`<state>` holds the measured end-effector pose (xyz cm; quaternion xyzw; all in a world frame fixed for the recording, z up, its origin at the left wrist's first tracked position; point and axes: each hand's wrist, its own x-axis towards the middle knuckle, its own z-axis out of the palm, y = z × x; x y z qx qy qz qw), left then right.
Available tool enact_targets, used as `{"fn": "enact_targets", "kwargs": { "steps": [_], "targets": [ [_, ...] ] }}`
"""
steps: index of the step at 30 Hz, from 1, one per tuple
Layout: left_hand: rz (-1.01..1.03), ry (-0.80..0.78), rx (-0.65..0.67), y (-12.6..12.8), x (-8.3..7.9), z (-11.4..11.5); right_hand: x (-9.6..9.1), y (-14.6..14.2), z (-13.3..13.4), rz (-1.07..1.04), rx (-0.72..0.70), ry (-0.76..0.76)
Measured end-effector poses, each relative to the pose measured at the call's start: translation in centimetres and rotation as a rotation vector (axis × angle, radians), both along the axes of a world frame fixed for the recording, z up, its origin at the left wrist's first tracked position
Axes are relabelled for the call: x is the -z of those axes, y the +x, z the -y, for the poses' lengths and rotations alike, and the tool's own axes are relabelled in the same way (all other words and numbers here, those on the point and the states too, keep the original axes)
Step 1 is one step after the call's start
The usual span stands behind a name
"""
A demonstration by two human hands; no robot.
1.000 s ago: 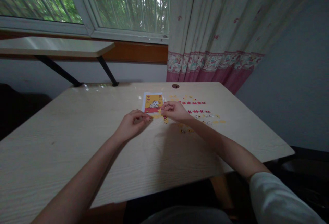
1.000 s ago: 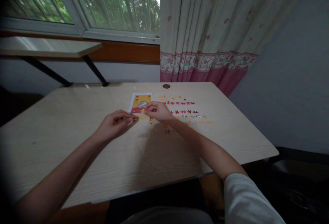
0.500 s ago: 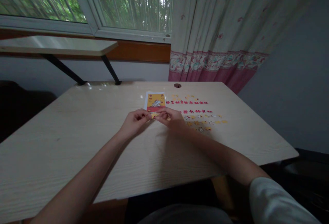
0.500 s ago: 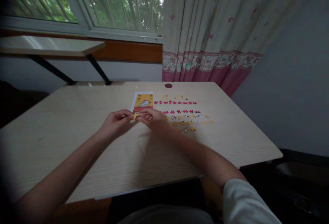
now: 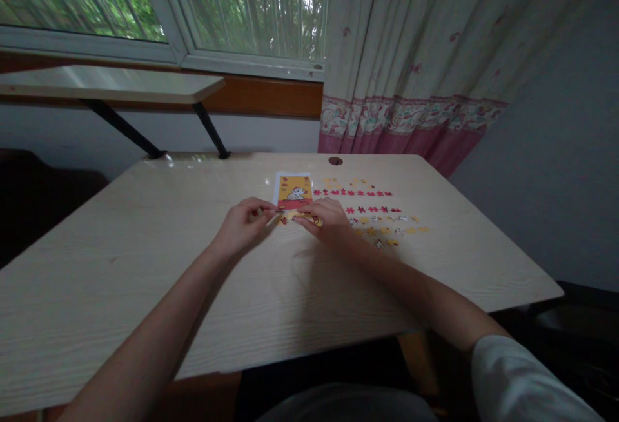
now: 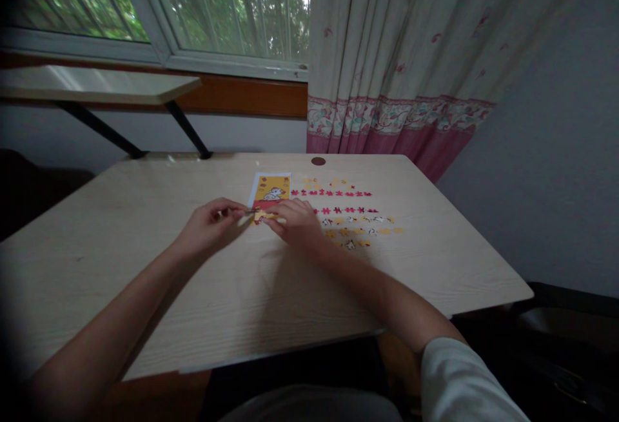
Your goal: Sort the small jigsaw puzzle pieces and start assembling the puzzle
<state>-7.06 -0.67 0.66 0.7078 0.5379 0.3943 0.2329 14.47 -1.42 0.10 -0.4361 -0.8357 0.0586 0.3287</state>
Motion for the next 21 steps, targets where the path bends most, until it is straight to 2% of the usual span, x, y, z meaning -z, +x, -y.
{"fn": "enact_targets", "kwargs": {
  "steps": [3, 7, 14, 21],
  "targets": [
    [-0.229, 0.097, 0.121, -1.5, 0.4, -0.7, 0.6, -0.7, -0.4, 0.059, -0.028, -0.096],
    [-0.354, 0.134, 0.201, -2.3, 1.1, -1.1, 1.3, -1.9, -1.0, 0.143, -0.049, -0.159],
    [-0.461, 0.159, 0.247, -2.2, 1.5, -1.0, 1.5, -3.2, -1.3, 0.219, 0.001, -0.189],
    [-0.452, 0.182, 0.233, -2.0, 1.5, -0.6, 1.4, -3.2, -1.0, 0.223, -0.008, -0.182]
  ]
}}
